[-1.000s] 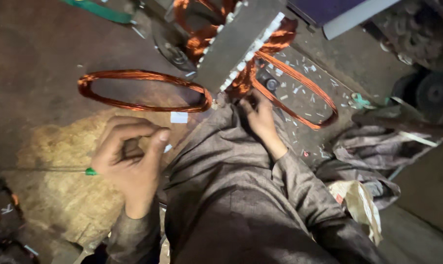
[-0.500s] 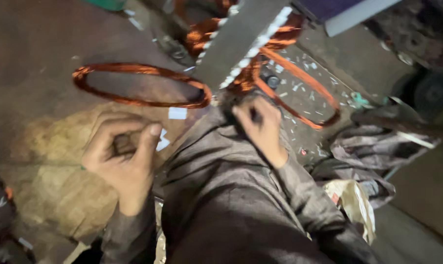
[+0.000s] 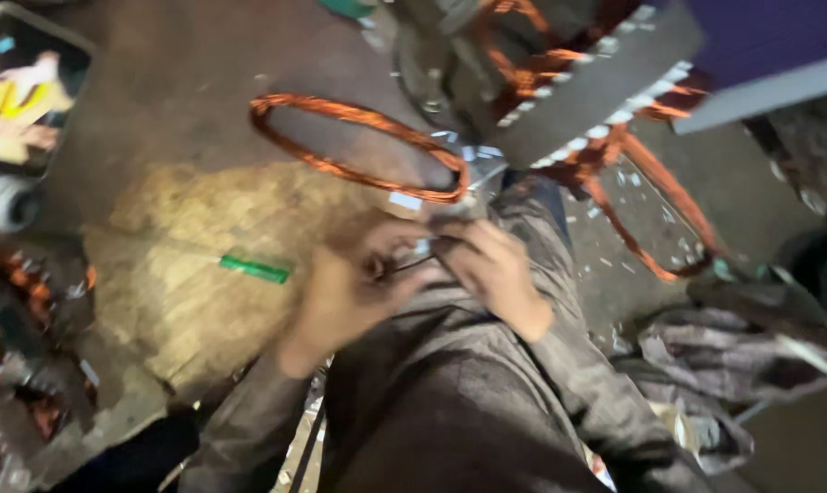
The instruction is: The person winds copper wire around the slots of a motor stator, using a screwdriver to push the wire into place and inserting white insulating material between layers. The person continues this process for multiple slots, adjusting the stator and wire as needed.
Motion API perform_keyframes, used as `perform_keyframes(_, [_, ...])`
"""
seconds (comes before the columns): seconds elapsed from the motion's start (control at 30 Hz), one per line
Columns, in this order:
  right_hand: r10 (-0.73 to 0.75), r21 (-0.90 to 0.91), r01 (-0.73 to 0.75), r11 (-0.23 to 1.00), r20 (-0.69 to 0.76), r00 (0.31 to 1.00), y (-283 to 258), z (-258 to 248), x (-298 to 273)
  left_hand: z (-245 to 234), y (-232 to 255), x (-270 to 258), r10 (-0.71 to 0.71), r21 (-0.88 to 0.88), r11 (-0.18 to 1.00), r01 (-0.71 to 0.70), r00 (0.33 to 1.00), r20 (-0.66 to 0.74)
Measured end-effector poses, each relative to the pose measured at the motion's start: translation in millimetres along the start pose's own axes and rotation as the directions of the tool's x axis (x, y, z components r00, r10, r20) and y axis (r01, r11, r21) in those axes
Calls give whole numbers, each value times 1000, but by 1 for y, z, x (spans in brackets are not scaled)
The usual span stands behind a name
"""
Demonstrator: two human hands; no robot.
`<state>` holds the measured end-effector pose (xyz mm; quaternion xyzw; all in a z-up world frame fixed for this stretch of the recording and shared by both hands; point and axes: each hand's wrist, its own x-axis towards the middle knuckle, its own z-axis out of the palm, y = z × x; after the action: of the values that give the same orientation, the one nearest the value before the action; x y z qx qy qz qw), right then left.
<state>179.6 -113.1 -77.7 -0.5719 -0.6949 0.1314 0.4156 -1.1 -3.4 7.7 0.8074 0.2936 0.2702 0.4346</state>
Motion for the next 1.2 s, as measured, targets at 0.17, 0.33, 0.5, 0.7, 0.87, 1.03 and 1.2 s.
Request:
perform_keyframes(0.17, [341, 137, -326, 935, -106, 934, -23, -16, -8, 34, -9, -19, 9, -11, 1000, -11, 994, -112])
perform_keyframes(0.33, [224, -42, -231, 972, -138, 965, -36, -39, -6, 61, -13, -21, -195, -338, 926, 170, 980, -38])
perform_keyframes(0.5, [368, 133, -351, 927, -138, 919, -36, -51, -13, 49, -1, -9, 67, -249, 966, -66, 998, -3])
perform_keyframes(0.7, [430, 214, -396, 893, -145, 891, -45, -57, -12, 43, 1, -8, 186, -86, 979, -187, 982, -12])
perform_keyframes(0.87, [408, 244, -344, 907, -299, 863, -80, -100, 24, 35, 21, 19, 148, -281, 945, -167, 985, -86])
perform_keyframes(1.03, [290, -173, -416, 893, -486, 825, -82, -123, 58, 26, 3, 70, 83, -507, 843, -179, 975, -206])
perform_keyframes(1.2, [396, -72, -469, 880, -433, 809, -60, -118, 65, 21, -12, 107, 329, -217, 920, -325, 944, -18])
